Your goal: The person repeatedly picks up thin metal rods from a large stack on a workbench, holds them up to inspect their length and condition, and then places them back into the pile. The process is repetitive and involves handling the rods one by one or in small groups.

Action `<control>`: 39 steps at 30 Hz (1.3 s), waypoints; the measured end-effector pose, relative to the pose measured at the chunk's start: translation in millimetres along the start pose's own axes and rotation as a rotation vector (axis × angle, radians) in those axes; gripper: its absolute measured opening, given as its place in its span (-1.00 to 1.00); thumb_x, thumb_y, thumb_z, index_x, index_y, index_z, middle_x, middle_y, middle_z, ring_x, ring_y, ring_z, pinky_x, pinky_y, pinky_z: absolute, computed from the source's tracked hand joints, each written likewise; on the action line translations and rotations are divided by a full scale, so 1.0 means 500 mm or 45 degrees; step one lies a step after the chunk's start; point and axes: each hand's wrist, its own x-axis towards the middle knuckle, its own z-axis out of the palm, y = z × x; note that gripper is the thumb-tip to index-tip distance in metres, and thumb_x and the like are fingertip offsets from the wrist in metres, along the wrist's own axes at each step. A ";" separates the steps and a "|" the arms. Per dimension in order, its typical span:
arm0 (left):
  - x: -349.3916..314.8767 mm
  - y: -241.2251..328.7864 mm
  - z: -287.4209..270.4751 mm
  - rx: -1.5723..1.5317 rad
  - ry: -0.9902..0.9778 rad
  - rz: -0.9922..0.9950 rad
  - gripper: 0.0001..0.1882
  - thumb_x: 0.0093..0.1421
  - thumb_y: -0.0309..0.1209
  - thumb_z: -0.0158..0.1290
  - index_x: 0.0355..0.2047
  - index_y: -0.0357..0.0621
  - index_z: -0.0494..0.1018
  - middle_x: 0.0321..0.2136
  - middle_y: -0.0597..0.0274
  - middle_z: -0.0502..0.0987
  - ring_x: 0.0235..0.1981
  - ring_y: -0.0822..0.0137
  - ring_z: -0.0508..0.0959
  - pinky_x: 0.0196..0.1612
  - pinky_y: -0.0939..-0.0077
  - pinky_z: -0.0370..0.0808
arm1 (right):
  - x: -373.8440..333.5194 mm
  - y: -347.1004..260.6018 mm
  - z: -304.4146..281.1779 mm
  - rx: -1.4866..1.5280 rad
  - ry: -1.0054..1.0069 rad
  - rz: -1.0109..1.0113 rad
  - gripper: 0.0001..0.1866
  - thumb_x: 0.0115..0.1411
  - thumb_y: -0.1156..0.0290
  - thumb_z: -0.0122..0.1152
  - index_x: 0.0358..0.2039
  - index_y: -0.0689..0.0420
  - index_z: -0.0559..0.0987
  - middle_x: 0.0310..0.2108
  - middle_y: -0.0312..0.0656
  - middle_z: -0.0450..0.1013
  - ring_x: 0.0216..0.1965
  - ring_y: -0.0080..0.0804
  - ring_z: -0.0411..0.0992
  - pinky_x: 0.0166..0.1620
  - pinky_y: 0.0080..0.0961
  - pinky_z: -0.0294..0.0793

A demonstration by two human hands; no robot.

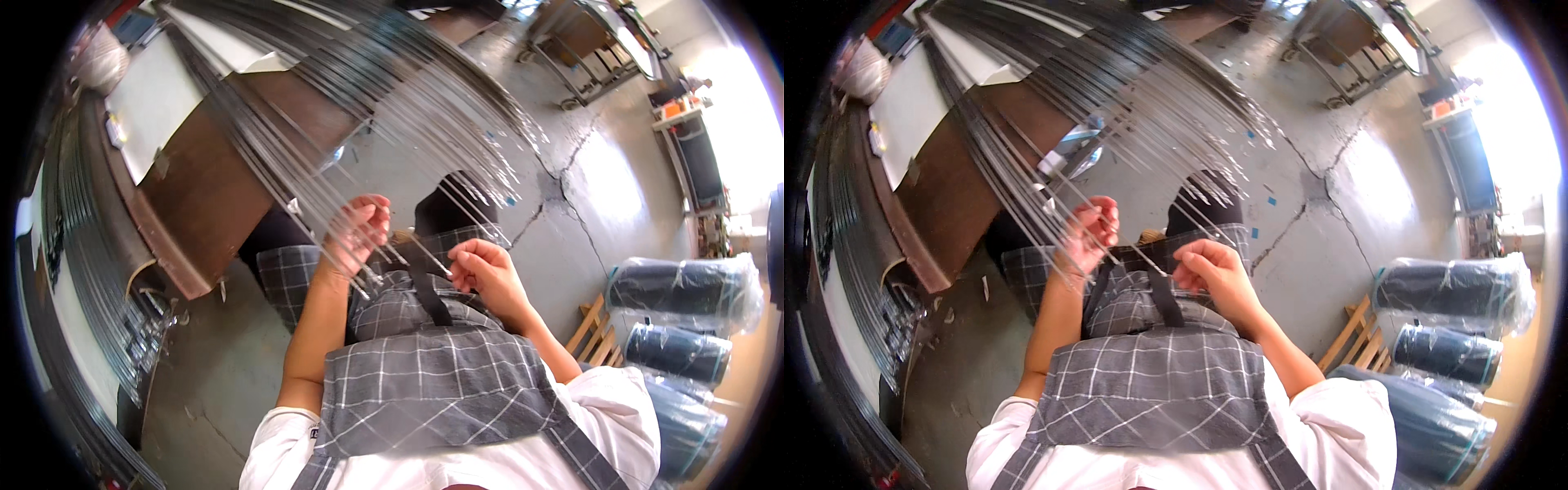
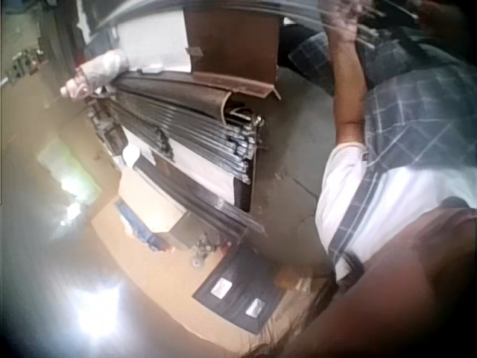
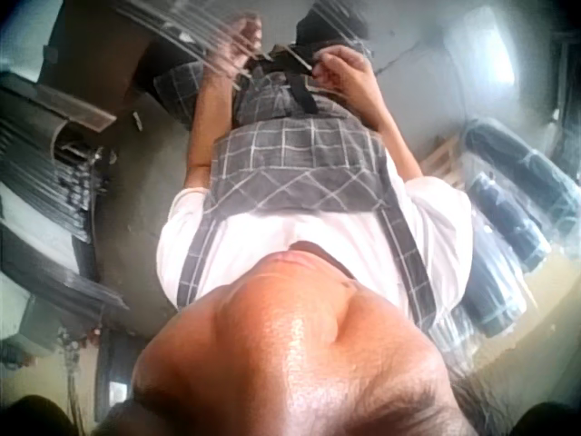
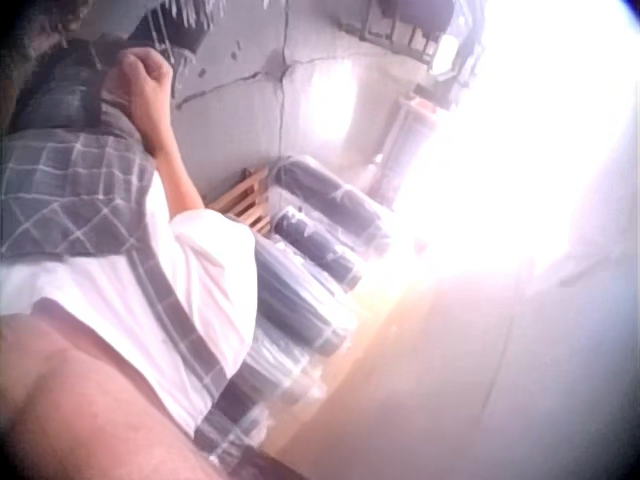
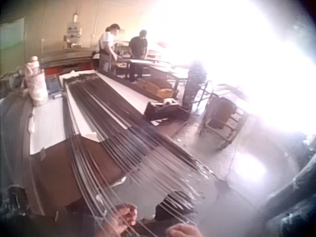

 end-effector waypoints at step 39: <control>0.124 0.008 0.252 0.693 0.295 0.616 -0.87 0.09 -0.38 0.00 -0.52 -0.16 0.41 -0.61 0.30 0.44 -0.64 0.54 0.42 -0.68 0.72 0.34 | 0.050 0.065 -0.176 0.044 0.461 -0.091 -0.52 0.28 0.09 -0.19 -0.51 0.24 0.51 -0.67 -0.25 0.42 -0.70 -0.61 0.33 -0.64 -0.74 0.28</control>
